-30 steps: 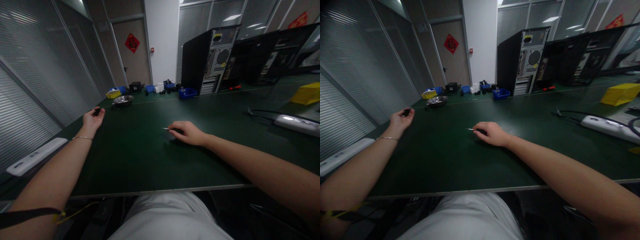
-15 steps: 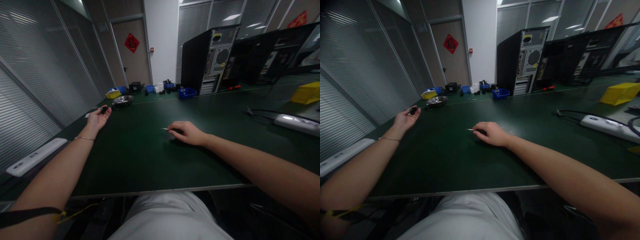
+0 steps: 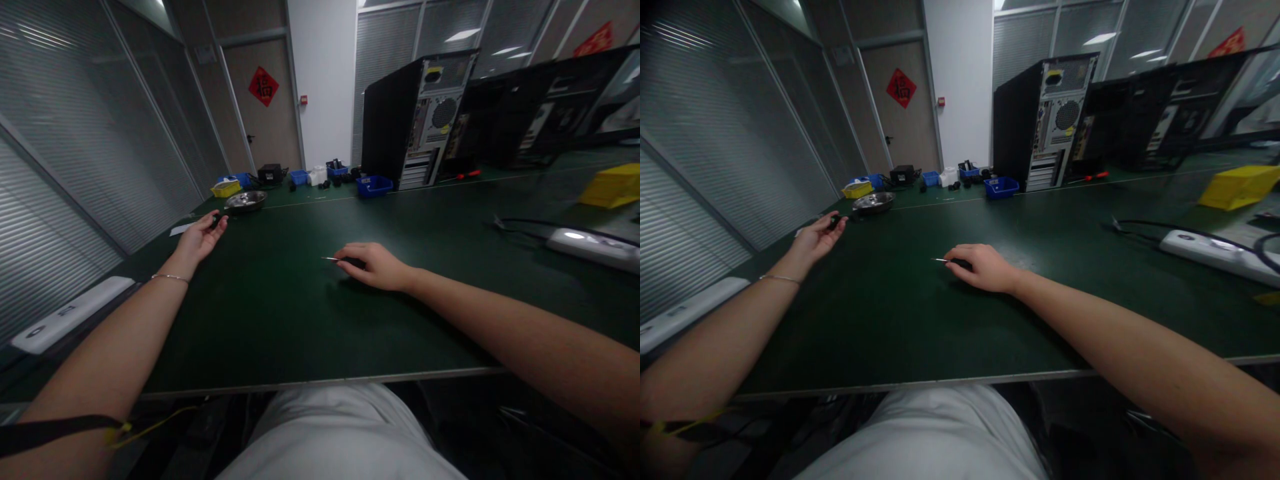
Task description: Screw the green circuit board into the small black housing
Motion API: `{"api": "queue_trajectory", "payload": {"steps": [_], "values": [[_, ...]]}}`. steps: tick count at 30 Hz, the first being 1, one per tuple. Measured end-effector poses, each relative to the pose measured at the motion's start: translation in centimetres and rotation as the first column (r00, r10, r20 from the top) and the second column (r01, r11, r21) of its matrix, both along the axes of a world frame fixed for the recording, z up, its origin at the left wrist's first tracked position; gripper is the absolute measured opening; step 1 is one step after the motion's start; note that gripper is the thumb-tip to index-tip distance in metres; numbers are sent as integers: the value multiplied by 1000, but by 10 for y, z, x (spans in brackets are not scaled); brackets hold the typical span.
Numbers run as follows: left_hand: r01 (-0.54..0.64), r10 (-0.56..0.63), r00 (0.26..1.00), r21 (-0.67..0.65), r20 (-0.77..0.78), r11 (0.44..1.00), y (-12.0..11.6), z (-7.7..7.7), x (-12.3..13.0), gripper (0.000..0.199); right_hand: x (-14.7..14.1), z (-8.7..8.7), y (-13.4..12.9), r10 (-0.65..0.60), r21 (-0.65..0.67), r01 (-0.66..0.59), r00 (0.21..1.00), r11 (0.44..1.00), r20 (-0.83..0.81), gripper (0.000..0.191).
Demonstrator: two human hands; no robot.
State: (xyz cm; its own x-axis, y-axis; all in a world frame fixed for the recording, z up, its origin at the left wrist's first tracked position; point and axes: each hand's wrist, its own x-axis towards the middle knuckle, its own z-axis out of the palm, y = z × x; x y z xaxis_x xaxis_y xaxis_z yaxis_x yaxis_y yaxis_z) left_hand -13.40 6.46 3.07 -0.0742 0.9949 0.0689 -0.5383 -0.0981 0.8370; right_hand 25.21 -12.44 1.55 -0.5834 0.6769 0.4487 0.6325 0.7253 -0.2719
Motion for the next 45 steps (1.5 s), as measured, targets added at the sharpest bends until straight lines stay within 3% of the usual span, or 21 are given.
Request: {"api": "queue_trajectory", "payload": {"steps": [15,18,21,25,28,32,37,45], "values": [[-130,133,987,33,-86,991,-14,13,15,26,0,1,-1,8,-5,-8,1000,1000,-10,22],[-13,15,993,16,-117,1000,-26,15,34,26,-1,0,-1,4,-2,-4,1000,1000,-27,21],[201,-199,966,-10,-165,980,-52,10,75,22,-3,-1,-1,-34,11,35,996,999,-81,19],[501,-505,839,-73,-202,862,-109,-5,141,19,-7,-3,-3,-125,23,133,972,991,-200,23],[626,-636,746,-120,-199,771,-147,-15,171,14,-10,-4,-5,-156,9,165,952,986,-264,29],[674,-686,702,-133,-189,727,-166,-22,179,11,-15,-4,-7,-116,-10,118,955,993,-272,34],[684,-692,696,-118,-189,720,-161,-27,173,11,-20,-5,-6,-36,-32,30,975,999,-220,29],[698,-699,690,-80,-187,711,-160,-29,172,20,-21,-5,-8,-14,-55,2,976,998,-219,24]]}}
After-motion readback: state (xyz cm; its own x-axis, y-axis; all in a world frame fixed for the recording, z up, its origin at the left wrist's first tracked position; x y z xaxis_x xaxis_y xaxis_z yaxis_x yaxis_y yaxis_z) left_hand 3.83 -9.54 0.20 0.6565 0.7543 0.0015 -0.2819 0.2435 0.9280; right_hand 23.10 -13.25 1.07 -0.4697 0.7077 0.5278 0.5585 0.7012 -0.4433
